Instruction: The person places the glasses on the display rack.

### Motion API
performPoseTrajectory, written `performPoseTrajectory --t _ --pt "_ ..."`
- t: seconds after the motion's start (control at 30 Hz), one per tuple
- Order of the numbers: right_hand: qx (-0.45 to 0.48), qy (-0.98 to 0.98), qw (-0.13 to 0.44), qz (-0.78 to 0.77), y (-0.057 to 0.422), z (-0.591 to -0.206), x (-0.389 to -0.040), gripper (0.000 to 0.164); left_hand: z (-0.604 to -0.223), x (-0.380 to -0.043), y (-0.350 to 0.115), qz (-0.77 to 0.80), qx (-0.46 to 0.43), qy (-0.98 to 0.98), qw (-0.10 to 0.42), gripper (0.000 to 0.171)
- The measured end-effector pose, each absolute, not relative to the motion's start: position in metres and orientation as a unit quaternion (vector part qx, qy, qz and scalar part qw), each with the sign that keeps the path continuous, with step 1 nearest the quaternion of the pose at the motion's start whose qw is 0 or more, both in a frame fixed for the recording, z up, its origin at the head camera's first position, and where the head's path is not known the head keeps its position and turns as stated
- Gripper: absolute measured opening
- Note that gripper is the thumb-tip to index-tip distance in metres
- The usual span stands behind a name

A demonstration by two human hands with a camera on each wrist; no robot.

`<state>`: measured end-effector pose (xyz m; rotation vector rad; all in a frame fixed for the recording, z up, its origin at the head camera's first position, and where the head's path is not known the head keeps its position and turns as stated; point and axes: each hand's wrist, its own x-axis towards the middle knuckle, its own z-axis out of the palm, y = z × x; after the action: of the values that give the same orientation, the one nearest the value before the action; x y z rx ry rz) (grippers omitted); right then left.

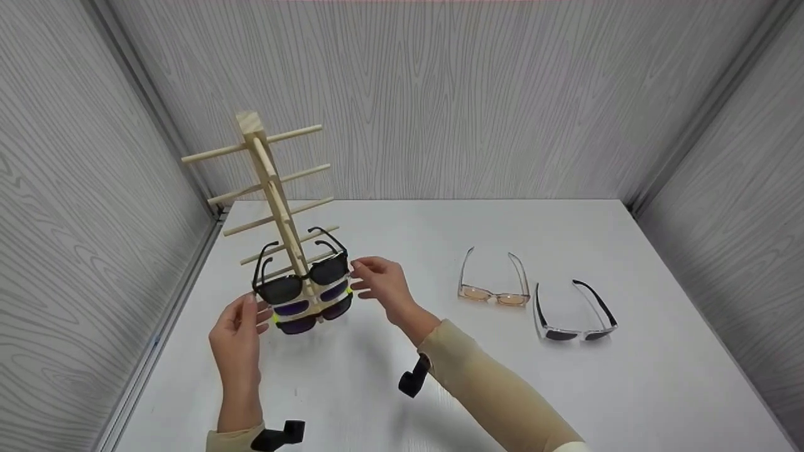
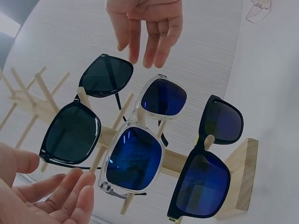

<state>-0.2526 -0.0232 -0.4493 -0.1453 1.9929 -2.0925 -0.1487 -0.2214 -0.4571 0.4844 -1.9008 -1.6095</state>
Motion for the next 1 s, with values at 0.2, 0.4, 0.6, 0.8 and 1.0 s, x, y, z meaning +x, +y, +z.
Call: performPoseTrajectory --t 0.2,0.4,0.6,0.8,1.0 --pt "-0.035 0.685 0.133 -0.715 -0.017 -0.457 -0.249 0.030 -0.464 -0.142 -0.219 -0.613 0.192 -0.715 0.276 0.039" --pt "-0.031 0.677 0.140 -0.722 -0.011 -0.466 -0.245 0.031 -0.473 -0.138 -0.214 -0.632 0.195 -0.707 0.251 0.037" --pt "-0.025 0.672 0.146 -0.726 -0.001 -0.478 -0.240 0.026 -0.485 -0.136 -0.207 -0.638 0.208 -0.709 0.217 0.037" --pt "-0.009 0.672 0.148 -0.725 0.013 -0.492 -0.235 0.027 -0.495 -0.135 -0.192 -0.649 0.215 -0.708 0.176 0.038" --pt "0.009 0.673 0.151 -0.724 0.029 -0.508 -0.228 0.029 -0.508 -0.136 -0.175 -0.670 0.228 -0.693 0.136 0.037"
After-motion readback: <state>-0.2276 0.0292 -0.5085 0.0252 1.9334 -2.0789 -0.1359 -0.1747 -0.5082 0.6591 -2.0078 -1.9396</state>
